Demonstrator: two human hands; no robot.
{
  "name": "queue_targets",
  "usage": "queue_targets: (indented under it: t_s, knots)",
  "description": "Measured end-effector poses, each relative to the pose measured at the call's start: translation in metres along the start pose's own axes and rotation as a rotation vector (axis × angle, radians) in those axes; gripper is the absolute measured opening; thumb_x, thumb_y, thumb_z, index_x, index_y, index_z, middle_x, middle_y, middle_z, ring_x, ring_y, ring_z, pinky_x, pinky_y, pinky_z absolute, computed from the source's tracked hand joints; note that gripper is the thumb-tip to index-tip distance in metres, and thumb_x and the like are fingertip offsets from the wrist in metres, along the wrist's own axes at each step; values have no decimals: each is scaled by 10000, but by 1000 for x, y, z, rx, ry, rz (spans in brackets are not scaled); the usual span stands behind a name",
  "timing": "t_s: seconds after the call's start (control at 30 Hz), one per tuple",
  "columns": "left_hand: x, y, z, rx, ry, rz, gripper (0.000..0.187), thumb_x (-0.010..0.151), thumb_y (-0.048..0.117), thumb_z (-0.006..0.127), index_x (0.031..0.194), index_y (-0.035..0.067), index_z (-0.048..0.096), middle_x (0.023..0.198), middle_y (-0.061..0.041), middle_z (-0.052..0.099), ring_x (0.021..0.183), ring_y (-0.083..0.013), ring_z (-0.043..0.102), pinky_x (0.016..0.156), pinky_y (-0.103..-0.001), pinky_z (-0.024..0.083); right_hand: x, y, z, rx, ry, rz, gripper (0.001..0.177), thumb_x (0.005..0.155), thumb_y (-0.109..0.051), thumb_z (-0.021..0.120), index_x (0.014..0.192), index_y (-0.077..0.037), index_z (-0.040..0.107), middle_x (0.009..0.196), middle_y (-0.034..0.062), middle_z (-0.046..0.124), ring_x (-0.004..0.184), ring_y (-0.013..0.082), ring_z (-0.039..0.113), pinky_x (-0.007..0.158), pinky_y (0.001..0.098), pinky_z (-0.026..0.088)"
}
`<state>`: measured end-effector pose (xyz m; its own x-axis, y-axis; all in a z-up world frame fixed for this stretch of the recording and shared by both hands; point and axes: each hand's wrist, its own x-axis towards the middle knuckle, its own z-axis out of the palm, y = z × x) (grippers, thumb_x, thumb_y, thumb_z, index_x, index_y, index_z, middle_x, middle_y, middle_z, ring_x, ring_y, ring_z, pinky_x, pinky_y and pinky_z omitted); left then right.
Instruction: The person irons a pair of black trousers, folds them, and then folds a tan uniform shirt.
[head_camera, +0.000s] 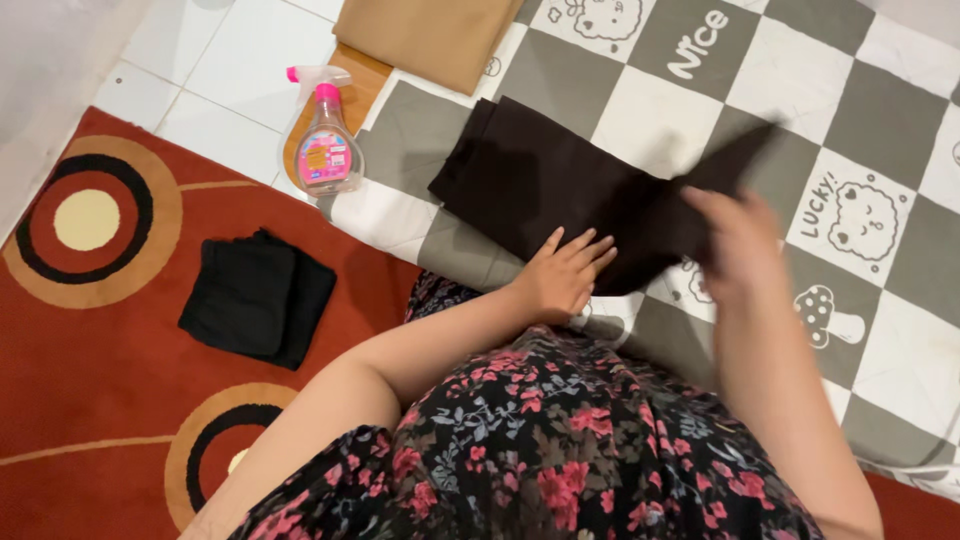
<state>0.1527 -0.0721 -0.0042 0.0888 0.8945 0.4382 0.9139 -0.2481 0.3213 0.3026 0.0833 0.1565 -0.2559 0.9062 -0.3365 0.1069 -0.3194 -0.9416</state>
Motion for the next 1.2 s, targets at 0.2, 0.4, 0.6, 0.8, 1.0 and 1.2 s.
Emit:
queue_targets:
  t_s: [0.2, 0.4, 0.6, 0.8, 1.0, 1.2]
  knots:
    - [-14, -24, -9, -213, -443, -298, 310, 962, 344, 537, 934, 130, 761, 1057, -124, 748, 994, -331, 684, 946, -510, 509, 3, 46, 117, -496, -511, -400, 803, 943, -264, 679, 1613, -128, 257, 1353, 175, 571, 1233, 328, 600, 1058, 474, 503]
    - [-52, -30, -57, -253, 169, -54, 214, 881, 207, 622, 1019, 91, 736, 1049, -76, 740, 926, -320, 687, 892, -469, 501, 13, 106, 69, -1110, -243, -865, 745, 948, -359, 728, 1579, -121, 412, 1606, 279, 342, 1469, 513, 292, 1193, 583, 293]
    - [-18, -38, -94, 149, 415, -446, 341, 873, 259, 708, 1175, 113, 646, 1189, -95, 641, 1099, -313, 601, 904, -456, 506, -3, 123, 100, -1225, -287, -713, 812, 915, -469, 686, 1603, -180, 365, 1680, 266, 76, 1524, 526, 26, 1164, 696, 181]
    - [26, -97, -92, 306, 222, -896, 464, 865, 476, 734, 1135, 120, 610, 1111, -96, 592, 1065, -306, 579, 845, -463, 520, -18, 105, 119, -1327, -318, -602, 787, 932, -526, 630, 1607, -242, 342, 1706, 206, 50, 1558, 464, 1, 1118, 794, 144]
    - [26, -138, -62, 227, 31, -923, 359, 1134, 481, 594, 1152, 125, 550, 1128, -86, 625, 1081, -323, 628, 868, -498, 557, -21, 99, 126, -1417, -384, -600, 762, 952, -551, 574, 1606, -250, 323, 1699, 181, 73, 1557, 437, 28, 1101, 809, 107]
    - [7, -158, -57, 294, 521, -732, 395, 1010, 390, 632, 1264, 90, 588, 1244, -135, 562, 1151, -357, 535, 963, -503, 492, -10, 123, 122, -1339, -243, -688, 681, 989, -468, 615, 1593, -287, 359, 1704, 194, 152, 1565, 427, 112, 1165, 725, 153]
